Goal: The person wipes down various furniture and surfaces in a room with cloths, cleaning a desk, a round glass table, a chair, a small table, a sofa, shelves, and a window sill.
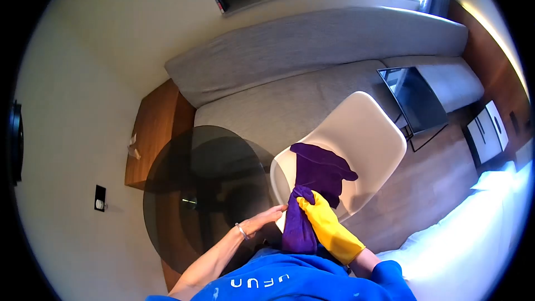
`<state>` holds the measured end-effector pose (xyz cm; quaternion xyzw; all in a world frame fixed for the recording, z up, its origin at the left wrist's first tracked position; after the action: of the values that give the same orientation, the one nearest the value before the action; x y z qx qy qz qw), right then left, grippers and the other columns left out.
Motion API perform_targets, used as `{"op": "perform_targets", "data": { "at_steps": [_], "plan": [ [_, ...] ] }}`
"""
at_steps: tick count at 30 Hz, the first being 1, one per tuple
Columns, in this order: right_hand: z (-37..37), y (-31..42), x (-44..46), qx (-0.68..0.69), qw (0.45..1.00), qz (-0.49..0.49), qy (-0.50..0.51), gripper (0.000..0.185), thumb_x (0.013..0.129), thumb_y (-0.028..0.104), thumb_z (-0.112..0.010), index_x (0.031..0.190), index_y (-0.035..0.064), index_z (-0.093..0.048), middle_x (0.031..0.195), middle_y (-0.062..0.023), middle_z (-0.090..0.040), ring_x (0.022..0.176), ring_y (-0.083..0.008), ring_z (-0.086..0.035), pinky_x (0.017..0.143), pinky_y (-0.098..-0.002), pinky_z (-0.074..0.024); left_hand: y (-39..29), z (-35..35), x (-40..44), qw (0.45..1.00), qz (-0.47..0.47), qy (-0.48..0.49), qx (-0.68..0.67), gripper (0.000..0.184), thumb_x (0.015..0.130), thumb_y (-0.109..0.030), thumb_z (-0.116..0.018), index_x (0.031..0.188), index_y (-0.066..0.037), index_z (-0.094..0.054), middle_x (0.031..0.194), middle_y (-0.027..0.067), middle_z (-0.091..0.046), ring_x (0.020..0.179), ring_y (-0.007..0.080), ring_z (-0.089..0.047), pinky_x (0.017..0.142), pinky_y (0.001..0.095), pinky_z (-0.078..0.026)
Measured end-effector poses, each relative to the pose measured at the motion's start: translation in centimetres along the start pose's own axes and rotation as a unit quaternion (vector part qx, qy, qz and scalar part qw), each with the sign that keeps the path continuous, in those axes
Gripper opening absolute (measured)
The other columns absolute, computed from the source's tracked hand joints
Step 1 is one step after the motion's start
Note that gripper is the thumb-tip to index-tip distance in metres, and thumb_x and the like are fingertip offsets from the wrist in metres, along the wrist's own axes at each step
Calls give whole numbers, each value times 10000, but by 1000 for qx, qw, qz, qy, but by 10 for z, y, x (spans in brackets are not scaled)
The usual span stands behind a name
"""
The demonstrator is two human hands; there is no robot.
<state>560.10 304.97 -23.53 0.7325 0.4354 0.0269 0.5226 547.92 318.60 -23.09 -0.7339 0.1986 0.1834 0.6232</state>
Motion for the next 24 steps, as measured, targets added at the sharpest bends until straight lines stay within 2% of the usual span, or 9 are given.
{"op": "perform_targets", "data": {
  "at_steps": [2, 5, 6, 8, 11, 14, 18, 19, 24],
  "plan": [
    [-4, 2, 4, 50, 999, 6, -11, 224, 929, 55, -640, 1152, 72, -641, 1000, -16, -677, 864, -122, -645, 810, -277, -534, -9, 9, -11, 1000, 28, 10, 4, 892, 870, -502, -621, 1529, -15, -269, 1544, 186, -332, 1449, 261, -278, 1181, 362, -189],
    [-7, 14, 20, 65, 996, 22, -63, 249, 888, 75, -677, 1134, 38, -679, 1008, -65, -695, 881, -163, -670, 835, -297, -540, -1, 28, -26, 993, 22, -19, -117, 882, 761, -275, -696, 1521, -77, -297, 1427, 126, -457, 1351, 247, -408, 1120, 358, -325],
    [-7, 19, 26, 107, 991, 72, -27, 287, 899, 117, -668, 1175, 38, -668, 1037, -76, -693, 917, -173, -672, 843, -308, -541, 10, 38, -30, 987, 0, -32, -158, 879, 743, -231, -692, 1517, -88, -300, 1415, 120, -473, 1339, 255, -425, 1106, 359, -354],
    [7, 18, 42, 156, 983, 95, 9, 333, 935, 179, -650, 1237, 41, -630, 1087, -66, -677, 934, -169, -668, 861, -307, -532, 16, 59, -48, 980, -24, -66, -188, 902, 712, -197, -688, 1517, -98, -292, 1403, 118, -485, 1326, 260, -445, 1101, 363, -368],
    [17, 21, 61, 113, 984, 118, -70, 435, 1011, 344, -559, 1352, 75, -543, 1221, -33, -606, 1069, -135, -584, 945, -299, -468, 32, 119, -89, 965, -69, -143, -208, 884, 650, -156, -690, 1474, -82, -380, 1386, 111, -512, 1295, 258, -483, 1103, 375, -378],
    [-3, 83, 52, -75, 936, 144, -312, 469, 1032, 368, -510, 1359, 34, -538, 1307, -64, -583, 1182, -146, -531, 1031, -312, -396, 56, 200, -135, 946, -77, -241, -204, 801, 635, -141, -685, 1406, -55, -486, 1348, 107, -551, 1272, 255, -507, 1101, 383, -386],
    [4, 88, 50, -103, 910, 288, -281, 540, 1014, 423, -517, 1387, 33, -531, 1377, -87, -561, 1292, -192, -494, 1097, -304, -332, 102, 278, -178, 922, -39, -325, -207, 752, 667, -137, -642, 1398, -40, -493, 1293, 120, -594, 1200, 255, -562, 1067, 389, -423],
    [20, 87, 54, -157, 910, 314, -222, 474, 1040, 309, -496, 1419, 26, -481, 1412, -90, -532, 1307, -188, -481, 1114, -311, -331, 106, 287, -185, 914, -58, -325, -234, 671, 686, -153, -651, 1335, -18, -553, 1251, 105, -609, 1193, 231, -544, 1039, 350, -415],
    [1, 103, 47, -173, 898, 232, -331, 491, 1015, 317, -534, 1419, 41, -488, 1401, -92, -546, 1298, -198, -502, 1104, -305, -351, 128, 340, -191, 908, -53, -367, -196, 642, 698, -113, -580, 1334, -27, -555, 1246, 146, -615, 1175, 263, -573, 1035, 359, -446]
  ]
}}
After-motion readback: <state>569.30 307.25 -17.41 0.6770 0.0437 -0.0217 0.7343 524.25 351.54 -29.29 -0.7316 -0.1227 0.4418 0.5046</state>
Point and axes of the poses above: each hand's wrist, its own x-axis towards the middle knuckle, its own z-axis out of the back of the hand, y = z × x, the point moved 5 cm from there along x, towards the middle knuckle
